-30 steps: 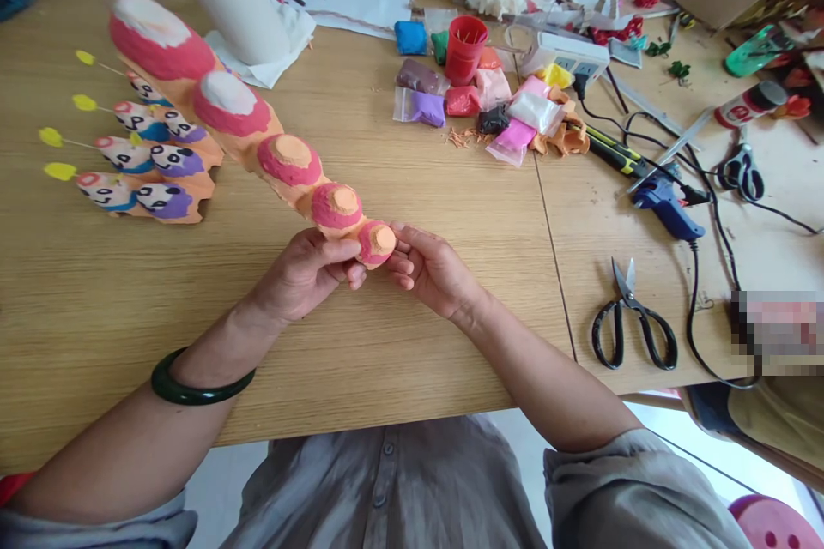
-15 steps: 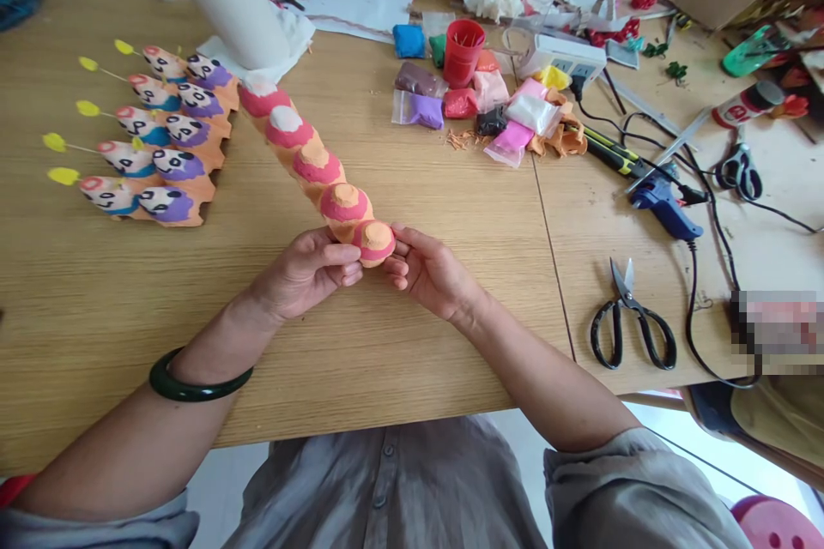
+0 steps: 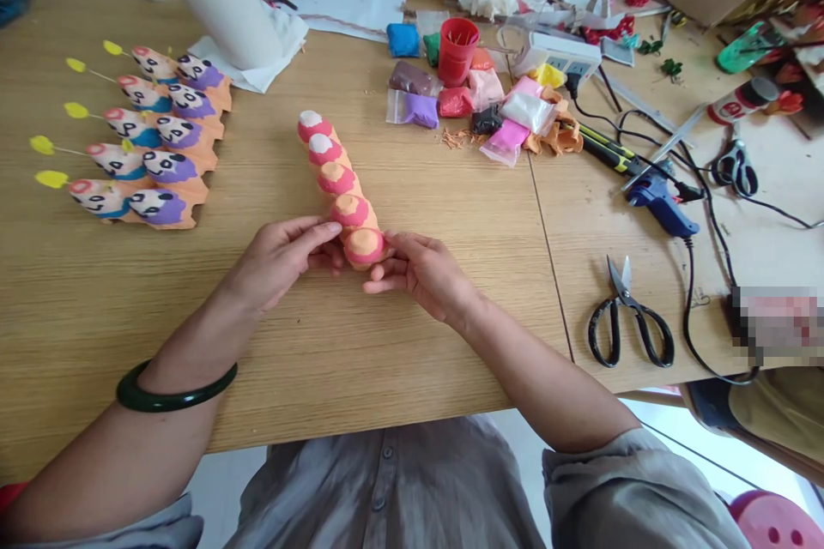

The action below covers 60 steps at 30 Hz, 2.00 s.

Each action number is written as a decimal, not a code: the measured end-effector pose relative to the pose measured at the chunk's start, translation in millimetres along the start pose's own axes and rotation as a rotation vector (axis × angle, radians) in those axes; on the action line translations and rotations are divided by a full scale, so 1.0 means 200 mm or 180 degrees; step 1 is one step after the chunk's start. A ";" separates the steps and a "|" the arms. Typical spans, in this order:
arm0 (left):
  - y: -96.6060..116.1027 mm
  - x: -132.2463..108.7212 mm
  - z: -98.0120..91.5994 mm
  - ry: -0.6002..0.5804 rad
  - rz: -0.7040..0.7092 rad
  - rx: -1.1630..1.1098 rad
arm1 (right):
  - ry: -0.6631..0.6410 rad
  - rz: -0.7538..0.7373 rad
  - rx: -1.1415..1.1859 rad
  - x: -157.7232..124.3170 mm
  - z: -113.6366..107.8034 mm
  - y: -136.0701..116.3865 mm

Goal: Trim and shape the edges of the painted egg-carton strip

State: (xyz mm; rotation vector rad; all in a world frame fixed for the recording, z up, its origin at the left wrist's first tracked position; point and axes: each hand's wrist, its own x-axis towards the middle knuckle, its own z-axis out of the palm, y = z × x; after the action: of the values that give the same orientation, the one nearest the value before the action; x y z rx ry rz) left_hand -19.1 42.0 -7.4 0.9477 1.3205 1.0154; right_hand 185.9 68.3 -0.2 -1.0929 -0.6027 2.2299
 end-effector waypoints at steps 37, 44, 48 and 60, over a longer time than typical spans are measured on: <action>0.03 -0.16 0.14 -0.1746 0.0914 -0.1066 | 0.0726 -0.5281 -0.4585 -0.07 -0.01 0.07; 0.06 -0.16 0.11 -0.0423 0.2191 0.0411 | 0.0818 -0.4967 -0.4183 -0.08 0.00 0.05; 0.06 -0.15 0.11 0.0089 0.2823 0.1228 | 0.0673 -0.4415 -0.3690 -0.09 0.01 0.04; 0.03 -0.12 0.13 0.0396 0.2684 0.1389 | 0.0242 -0.2360 -0.2427 -0.11 0.03 0.00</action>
State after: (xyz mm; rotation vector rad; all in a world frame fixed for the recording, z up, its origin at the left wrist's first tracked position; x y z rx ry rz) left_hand 6.3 21.0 5.5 1.8920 1.2797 1.4520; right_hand 192.7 53.2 15.1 -1.0308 -1.5971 1.3144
